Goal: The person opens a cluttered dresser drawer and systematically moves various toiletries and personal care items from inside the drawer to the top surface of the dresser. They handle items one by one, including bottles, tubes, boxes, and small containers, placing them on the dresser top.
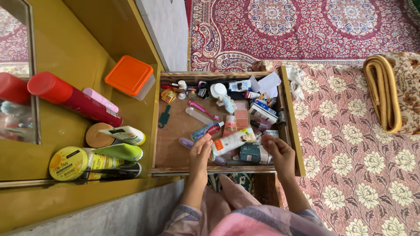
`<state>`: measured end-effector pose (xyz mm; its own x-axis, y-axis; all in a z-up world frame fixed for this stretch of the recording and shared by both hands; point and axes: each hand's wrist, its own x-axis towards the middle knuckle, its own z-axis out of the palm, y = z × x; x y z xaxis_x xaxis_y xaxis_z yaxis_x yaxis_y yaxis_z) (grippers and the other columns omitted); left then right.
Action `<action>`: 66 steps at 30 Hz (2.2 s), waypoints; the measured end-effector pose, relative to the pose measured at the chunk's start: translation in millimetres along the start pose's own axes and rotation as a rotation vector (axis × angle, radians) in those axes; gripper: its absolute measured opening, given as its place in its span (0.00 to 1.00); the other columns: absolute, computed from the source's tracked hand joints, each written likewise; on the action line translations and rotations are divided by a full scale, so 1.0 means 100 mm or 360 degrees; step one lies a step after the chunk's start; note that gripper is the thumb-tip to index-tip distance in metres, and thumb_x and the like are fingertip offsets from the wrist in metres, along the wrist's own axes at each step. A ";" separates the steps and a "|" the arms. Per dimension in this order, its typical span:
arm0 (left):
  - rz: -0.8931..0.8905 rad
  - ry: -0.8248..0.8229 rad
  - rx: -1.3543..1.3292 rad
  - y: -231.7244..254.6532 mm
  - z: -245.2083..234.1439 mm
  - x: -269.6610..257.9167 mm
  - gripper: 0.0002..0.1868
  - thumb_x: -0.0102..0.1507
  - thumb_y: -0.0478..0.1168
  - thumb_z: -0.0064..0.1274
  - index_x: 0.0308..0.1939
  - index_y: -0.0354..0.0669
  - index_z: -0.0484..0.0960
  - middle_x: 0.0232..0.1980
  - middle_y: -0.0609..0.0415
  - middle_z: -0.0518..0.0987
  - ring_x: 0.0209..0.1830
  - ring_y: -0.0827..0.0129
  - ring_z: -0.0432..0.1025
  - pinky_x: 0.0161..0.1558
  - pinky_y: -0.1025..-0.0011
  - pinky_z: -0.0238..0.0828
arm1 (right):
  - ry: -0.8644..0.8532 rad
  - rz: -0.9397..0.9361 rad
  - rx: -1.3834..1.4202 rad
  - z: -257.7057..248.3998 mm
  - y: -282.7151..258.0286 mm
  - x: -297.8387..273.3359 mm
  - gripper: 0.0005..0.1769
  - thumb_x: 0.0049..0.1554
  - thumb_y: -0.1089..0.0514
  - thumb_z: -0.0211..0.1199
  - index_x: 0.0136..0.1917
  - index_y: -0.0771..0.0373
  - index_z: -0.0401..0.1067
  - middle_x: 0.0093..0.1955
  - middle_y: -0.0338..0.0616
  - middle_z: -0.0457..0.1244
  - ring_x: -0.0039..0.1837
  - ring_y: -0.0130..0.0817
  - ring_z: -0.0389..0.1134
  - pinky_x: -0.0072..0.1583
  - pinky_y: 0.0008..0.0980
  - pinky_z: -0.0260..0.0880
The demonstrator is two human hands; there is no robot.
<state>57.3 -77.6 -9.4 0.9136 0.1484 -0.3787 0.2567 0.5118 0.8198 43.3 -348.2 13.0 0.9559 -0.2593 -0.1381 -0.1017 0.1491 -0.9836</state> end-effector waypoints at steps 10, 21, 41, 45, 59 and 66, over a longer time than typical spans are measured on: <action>-0.0071 0.0078 0.0158 -0.03 0.19 0.01 0.22 0.64 0.40 0.56 0.61 0.36 0.79 0.62 0.51 0.79 0.59 0.71 0.73 0.61 0.70 0.69 | -0.1046 -0.0435 -0.1849 -0.04 -0.39 0.13 0.43 0.48 0.49 0.74 0.72 0.57 0.61 0.72 0.56 0.57 0.71 0.57 0.59 0.69 0.49 0.59; -0.0051 0.0090 0.0180 -0.13 0.13 -0.02 0.21 0.64 0.41 0.55 0.60 0.37 0.80 0.62 0.53 0.79 0.60 0.71 0.72 0.60 0.70 0.68 | -0.1310 -0.0094 -0.2251 -0.09 -0.32 0.46 0.40 0.49 0.40 0.72 0.68 0.53 0.60 0.67 0.50 0.62 0.71 0.53 0.61 0.69 0.53 0.59; -0.0428 -0.0172 0.0049 0.20 0.45 -0.29 0.32 0.62 0.45 0.59 0.68 0.46 0.67 0.60 0.51 0.74 0.50 0.61 0.76 0.47 0.62 0.81 | -0.1331 -0.0789 -0.1598 0.75 -1.44 0.17 0.39 0.47 0.48 0.74 0.67 0.59 0.62 0.65 0.52 0.58 0.68 0.55 0.63 0.64 0.48 0.65; -0.0152 0.0227 -0.0262 0.28 0.37 -0.24 0.33 0.61 0.38 0.58 0.69 0.52 0.63 0.60 0.53 0.73 0.51 0.64 0.74 0.49 0.62 0.80 | -0.0962 -0.0980 -0.1314 0.93 -1.19 0.20 0.45 0.50 0.49 0.72 0.74 0.62 0.54 0.65 0.57 0.57 0.68 0.56 0.62 0.65 0.50 0.65; 0.0293 0.0502 -0.0403 0.47 -0.12 -0.28 0.42 0.63 0.43 0.56 0.77 0.56 0.51 0.66 0.51 0.72 0.60 0.65 0.72 0.55 0.63 0.75 | -0.0840 0.0777 0.0168 2.04 -0.36 0.39 0.27 0.59 0.55 0.63 0.68 0.58 0.57 0.55 0.46 0.63 0.49 0.38 0.69 0.49 0.38 0.72; 0.0226 0.0644 -0.0323 0.55 -0.31 -0.47 0.41 0.65 0.50 0.50 0.79 0.64 0.47 0.70 0.52 0.72 0.64 0.64 0.73 0.56 0.70 0.71 | -0.0709 0.0989 0.0415 3.12 -0.06 0.56 0.27 0.55 0.62 0.65 0.63 0.56 0.56 0.57 0.44 0.63 0.51 0.41 0.70 0.51 0.42 0.76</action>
<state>18.8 -29.7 40.3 0.7286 0.5261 -0.4387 0.0345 0.6114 0.7905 183.3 -65.7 47.1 0.7712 0.3409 -0.5376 -0.6359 0.3731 -0.6756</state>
